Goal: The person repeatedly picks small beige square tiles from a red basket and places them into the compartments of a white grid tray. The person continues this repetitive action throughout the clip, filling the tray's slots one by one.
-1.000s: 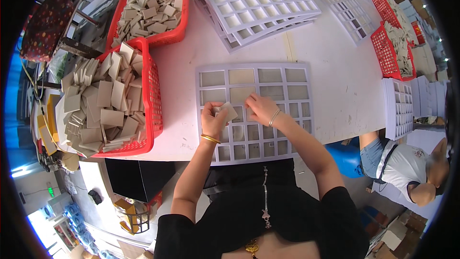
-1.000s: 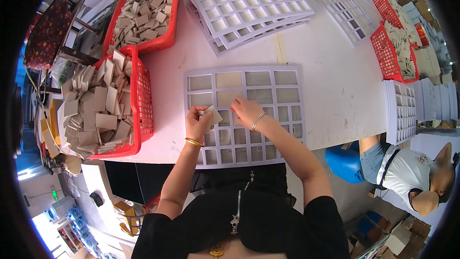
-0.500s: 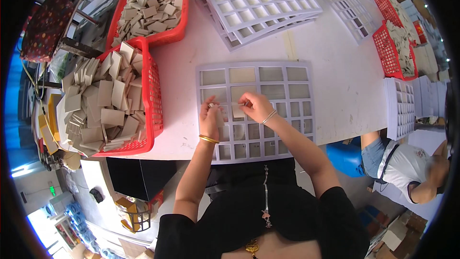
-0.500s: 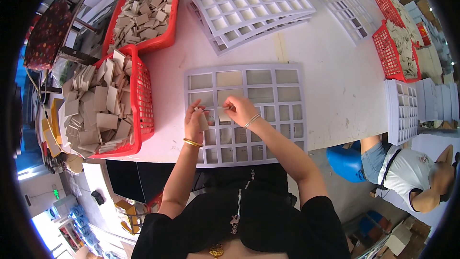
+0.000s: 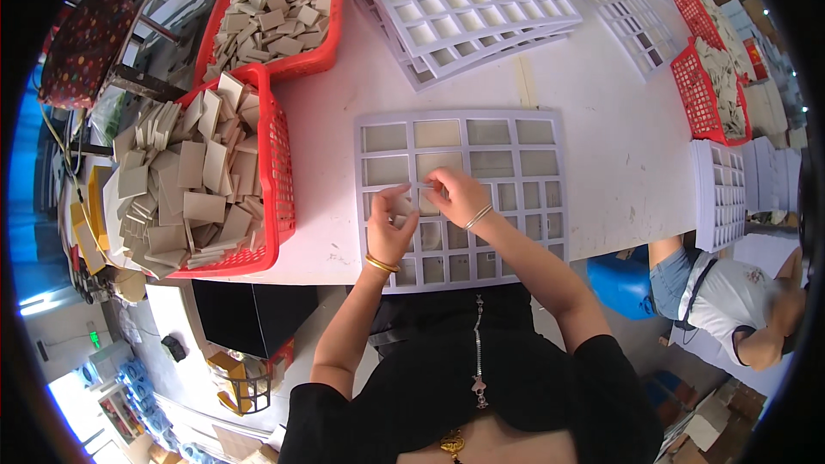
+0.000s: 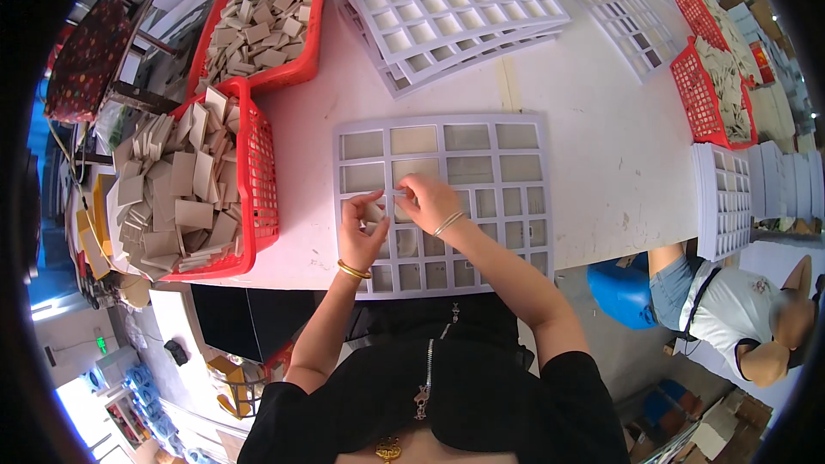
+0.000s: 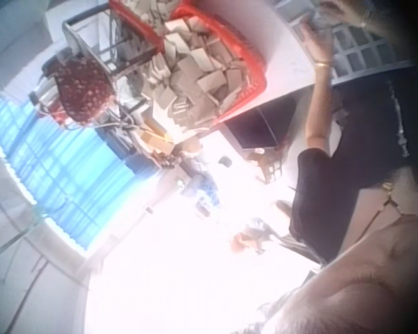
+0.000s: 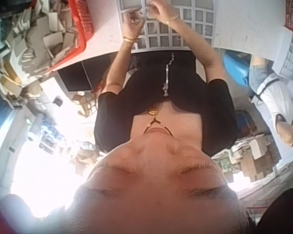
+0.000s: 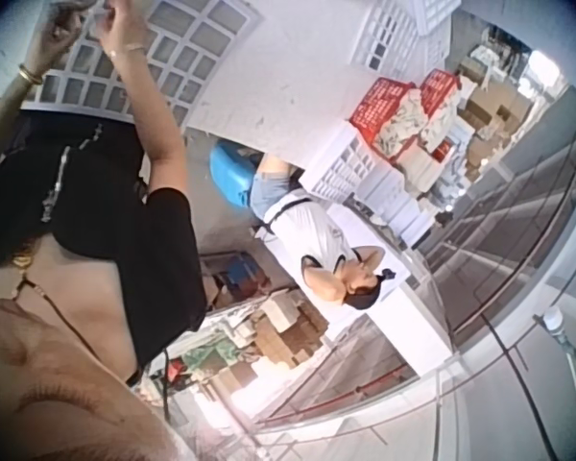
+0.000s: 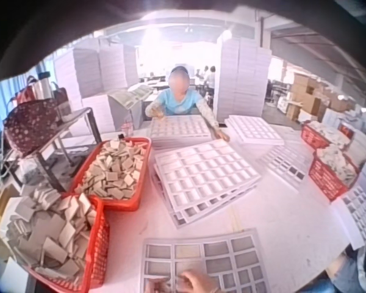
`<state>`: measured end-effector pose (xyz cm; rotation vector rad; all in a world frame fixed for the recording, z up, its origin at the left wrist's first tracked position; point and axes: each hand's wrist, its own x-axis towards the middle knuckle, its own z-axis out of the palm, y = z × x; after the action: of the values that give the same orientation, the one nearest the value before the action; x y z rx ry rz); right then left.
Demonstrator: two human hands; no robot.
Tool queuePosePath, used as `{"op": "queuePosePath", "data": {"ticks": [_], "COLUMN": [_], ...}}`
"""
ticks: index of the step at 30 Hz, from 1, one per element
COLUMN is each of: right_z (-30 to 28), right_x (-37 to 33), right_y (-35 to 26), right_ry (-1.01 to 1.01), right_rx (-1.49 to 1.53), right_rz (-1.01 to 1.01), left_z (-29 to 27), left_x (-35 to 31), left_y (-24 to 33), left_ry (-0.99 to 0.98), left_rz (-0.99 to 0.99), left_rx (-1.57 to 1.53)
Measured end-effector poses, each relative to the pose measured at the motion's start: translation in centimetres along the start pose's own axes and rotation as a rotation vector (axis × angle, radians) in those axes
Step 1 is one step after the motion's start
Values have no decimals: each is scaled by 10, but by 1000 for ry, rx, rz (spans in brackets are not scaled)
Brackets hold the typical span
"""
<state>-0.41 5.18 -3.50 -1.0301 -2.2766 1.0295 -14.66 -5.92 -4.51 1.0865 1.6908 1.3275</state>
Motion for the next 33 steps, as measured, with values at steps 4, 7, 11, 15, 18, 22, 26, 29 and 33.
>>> {"op": "queuePosePath", "data": {"ticks": [4, 7, 11, 15, 18, 22, 26, 29, 33], "right_z": [-8, -5, -30, -51, -53, -44, -37, -36, -34], "right_x": [1, -9, -25, -51, -62, -69, -69, -69, -70], "right_y": [-5, 8, 14, 4, 9, 18, 23, 22, 18], "right_ry": [-291, -227, -110, -262, -321, -262, -245, -216, -164], "right_rx": [563, 482, 309, 103, 97, 196, 218, 190, 151], "right_rz": [322, 172, 174, 118, 116, 155, 154, 104, 67], "left_z": [10, 13, 10, 15, 28, 50, 57, 44, 27], "left_x": [-2, 1, -2, -16, -21, -23, -22, -20, -28], "left_y": [17, 21, 0, -22, -26, -33, -29, -31, 4], "left_ry": [-60, -49, 16, 50, 37, 47, 99, 52, 102], "left_rz": [201, 346, 121, -2, 33, 26, -60, 250, 484], "left_rx": [218, 299, 31, -125, -197, -384, -512, 36, 597]}}
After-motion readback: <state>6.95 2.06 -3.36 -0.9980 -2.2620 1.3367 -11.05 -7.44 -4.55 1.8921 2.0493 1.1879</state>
